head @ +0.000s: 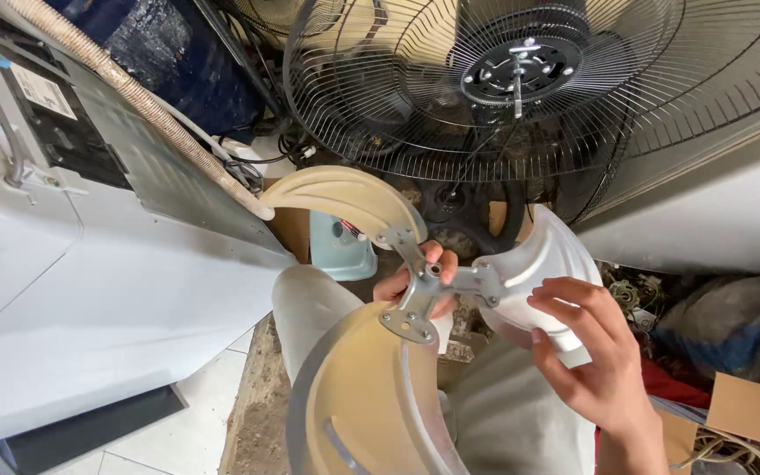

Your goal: Assembling fan blades onto a central hub using a screwdriver and screws

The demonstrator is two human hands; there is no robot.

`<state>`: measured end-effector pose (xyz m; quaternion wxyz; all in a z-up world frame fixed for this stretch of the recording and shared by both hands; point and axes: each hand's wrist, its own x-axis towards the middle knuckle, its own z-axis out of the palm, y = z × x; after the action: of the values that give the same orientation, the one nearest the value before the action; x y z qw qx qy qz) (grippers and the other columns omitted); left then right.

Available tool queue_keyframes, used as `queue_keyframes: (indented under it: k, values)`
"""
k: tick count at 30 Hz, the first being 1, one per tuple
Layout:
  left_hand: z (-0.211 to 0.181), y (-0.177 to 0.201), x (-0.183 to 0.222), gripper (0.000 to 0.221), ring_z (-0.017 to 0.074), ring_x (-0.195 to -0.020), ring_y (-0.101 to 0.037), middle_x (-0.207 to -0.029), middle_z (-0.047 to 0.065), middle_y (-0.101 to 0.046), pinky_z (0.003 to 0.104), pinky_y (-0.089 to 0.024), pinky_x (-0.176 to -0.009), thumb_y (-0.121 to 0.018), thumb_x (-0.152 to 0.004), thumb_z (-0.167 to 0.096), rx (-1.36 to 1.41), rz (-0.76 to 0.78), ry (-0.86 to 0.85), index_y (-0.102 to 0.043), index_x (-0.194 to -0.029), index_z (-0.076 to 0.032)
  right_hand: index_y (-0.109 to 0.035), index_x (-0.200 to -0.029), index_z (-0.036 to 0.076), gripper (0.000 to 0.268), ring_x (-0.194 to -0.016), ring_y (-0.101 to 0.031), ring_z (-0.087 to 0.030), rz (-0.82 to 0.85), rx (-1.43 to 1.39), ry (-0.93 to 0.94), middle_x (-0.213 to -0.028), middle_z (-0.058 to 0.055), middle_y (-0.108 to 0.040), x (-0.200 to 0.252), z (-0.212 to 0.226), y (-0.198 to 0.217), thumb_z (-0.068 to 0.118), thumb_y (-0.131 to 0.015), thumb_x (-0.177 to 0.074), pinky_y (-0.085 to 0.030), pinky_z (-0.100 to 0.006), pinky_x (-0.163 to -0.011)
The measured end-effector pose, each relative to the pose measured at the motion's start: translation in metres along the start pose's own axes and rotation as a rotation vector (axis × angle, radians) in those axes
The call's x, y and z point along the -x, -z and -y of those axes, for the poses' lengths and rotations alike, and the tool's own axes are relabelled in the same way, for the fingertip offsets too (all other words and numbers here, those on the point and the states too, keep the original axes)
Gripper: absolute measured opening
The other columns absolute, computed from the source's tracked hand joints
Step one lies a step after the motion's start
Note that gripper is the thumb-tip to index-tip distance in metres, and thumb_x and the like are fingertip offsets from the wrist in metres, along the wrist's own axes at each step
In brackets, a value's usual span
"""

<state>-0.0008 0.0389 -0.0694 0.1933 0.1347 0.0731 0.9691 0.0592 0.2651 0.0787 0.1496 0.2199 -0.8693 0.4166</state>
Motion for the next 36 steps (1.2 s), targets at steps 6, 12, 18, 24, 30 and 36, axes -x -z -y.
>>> queue_keyframes:
  k: [6,12,18,24,30,36]
  values:
    - [0.031,0.015,0.0,0.015,0.0237,-0.073,-0.056,-0.114,0.012,-0.052,0.031,-0.049,-0.065,-0.053,-0.106,-0.026,0.036,0.018,0.085,-0.051,-0.117,-0.016,-0.059,-0.13,0.004,0.046,-0.116,-0.063,-0.029,0.223,0.167,0.089,-0.126,-0.012,-0.064,-0.027,0.023,-0.002,0.015,-0.074,-0.088,-0.05,-0.043,-0.101]
    - [0.054,0.02,0.001,0.017,0.0241,-0.076,-0.056,-0.119,0.009,-0.053,0.032,-0.048,-0.071,-0.057,-0.107,-0.032,0.076,0.041,0.17,-0.052,-0.119,-0.021,-0.066,-0.116,0.01,0.03,-0.097,-0.068,-0.026,0.197,0.44,0.115,-0.115,-0.004,-0.069,-0.012,0.006,-0.011,0.023,-0.074,-0.091,-0.056,-0.042,-0.087]
    - [0.061,-0.008,-0.001,0.014,0.0152,-0.069,-0.048,-0.109,0.002,-0.057,0.026,-0.04,-0.064,-0.057,-0.104,-0.037,-0.008,-0.029,0.117,-0.052,-0.113,-0.028,-0.067,-0.121,0.012,0.034,-0.104,-0.067,-0.028,0.21,0.254,-0.013,-0.118,-0.007,-0.067,-0.004,0.013,0.004,0.022,-0.074,-0.089,-0.054,-0.042,-0.09]
    - [0.066,-0.023,0.001,0.011,0.0194,-0.066,-0.059,-0.101,0.008,-0.064,0.03,-0.048,-0.061,-0.054,-0.105,-0.016,-0.154,-0.532,0.023,-0.051,-0.097,-0.023,-0.068,-0.125,0.011,0.052,-0.122,-0.065,-0.023,0.201,-0.173,-0.18,-0.131,-0.009,-0.063,0.019,0.021,0.018,0.024,-0.085,-0.077,-0.049,-0.039,-0.104]
    - [0.066,-0.068,-0.003,0.016,0.0157,-0.077,-0.049,-0.093,0.013,-0.061,0.026,-0.036,-0.069,-0.045,-0.082,0.005,-0.596,-0.497,-0.256,-0.048,-0.093,-0.006,-0.079,-0.103,0.008,0.044,-0.11,-0.071,-0.028,0.127,-0.395,-0.01,-0.116,-0.014,-0.068,0.032,0.017,0.002,0.039,-0.047,-0.104,-0.055,-0.042,-0.099]
    - [0.052,-0.057,-0.003,0.03,0.0199,-0.077,-0.045,-0.1,0.019,-0.061,0.034,-0.033,-0.072,-0.046,-0.073,-0.002,-0.339,-0.211,-0.225,-0.039,-0.101,-0.011,-0.074,-0.102,0.001,0.032,-0.095,-0.075,-0.032,-0.074,-0.348,0.104,-0.106,-0.023,-0.073,0.035,0.016,-0.012,0.026,-0.055,-0.099,-0.061,-0.04,-0.089]
